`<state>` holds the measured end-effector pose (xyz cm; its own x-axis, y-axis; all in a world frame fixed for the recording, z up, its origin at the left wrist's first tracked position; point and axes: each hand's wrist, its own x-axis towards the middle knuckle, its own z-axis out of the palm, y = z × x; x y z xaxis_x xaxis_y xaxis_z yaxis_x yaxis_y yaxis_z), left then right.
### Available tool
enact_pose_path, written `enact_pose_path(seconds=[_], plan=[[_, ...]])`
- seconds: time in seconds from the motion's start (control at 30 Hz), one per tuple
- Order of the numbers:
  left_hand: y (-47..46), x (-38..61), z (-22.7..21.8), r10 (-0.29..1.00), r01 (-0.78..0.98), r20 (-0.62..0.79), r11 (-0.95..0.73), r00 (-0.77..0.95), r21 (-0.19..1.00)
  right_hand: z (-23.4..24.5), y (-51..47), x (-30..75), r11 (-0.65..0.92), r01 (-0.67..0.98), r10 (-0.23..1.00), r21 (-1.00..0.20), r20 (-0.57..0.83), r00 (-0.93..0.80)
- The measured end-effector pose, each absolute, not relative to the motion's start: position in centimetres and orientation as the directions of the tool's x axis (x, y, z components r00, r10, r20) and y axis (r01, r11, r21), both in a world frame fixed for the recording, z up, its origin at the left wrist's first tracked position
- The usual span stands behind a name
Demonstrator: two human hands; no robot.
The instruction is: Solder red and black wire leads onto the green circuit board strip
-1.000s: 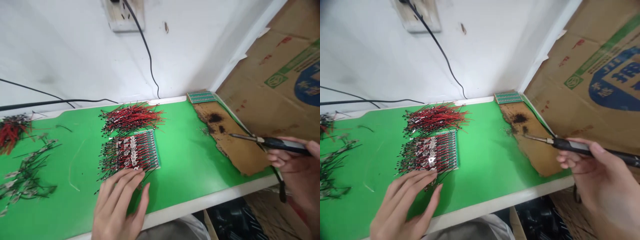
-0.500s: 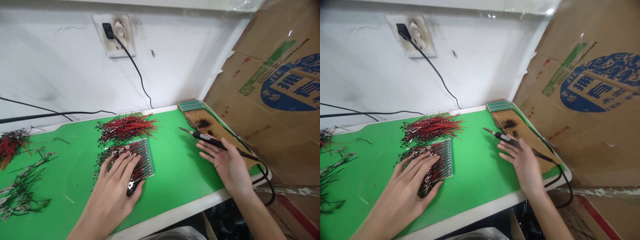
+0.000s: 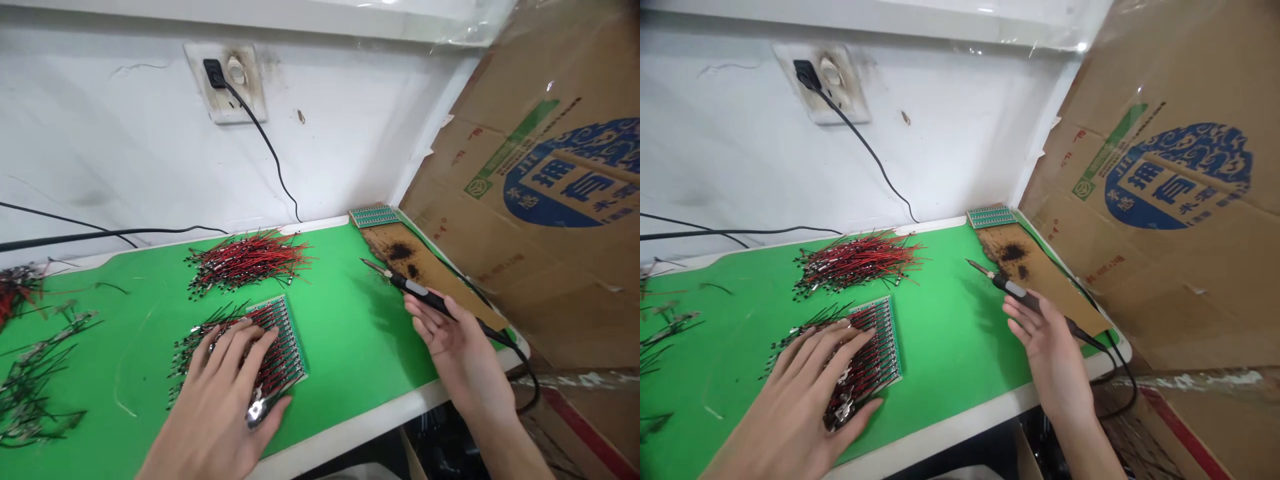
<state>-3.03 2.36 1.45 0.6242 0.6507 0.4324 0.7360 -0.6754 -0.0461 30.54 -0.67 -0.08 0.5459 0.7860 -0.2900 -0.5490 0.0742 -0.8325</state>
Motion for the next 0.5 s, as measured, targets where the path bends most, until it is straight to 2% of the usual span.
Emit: enact_pose_path(seconds=[0.1, 0.33, 0.4, 0.5], plan=[[3.3, -3.8, 1.5, 0.678, 0.737, 0.364, -0.675, 0.638, -0.035, 0.5, -0.1, 29.7, -0.006, -0.729, 0.798, -0.685, -0.442, 0.409], [5.6, -5.6, 1.4, 0.700, 0.707, 0.153, -0.707, 0.698, 0.009, 1.6, 0.5, 27.7, -0.126, -0.910, 0.819, -0.395, -0.559, 0.129], [5.8, -5.7, 1.9, 0.718, 0.718, 0.104, -0.695, 0.688, 0.045, 1.6, 0.6, 27.1, -0.161, -0.918, 0.825, -0.362, -0.561, 0.076], [5.8, -6.2, 3.3, 0.715, 0.708, 0.085, -0.699, 0.694, 0.100, 1.4, 0.6, 26.2, -0.158, -0.902, 0.868, -0.403, -0.492, 0.067]])
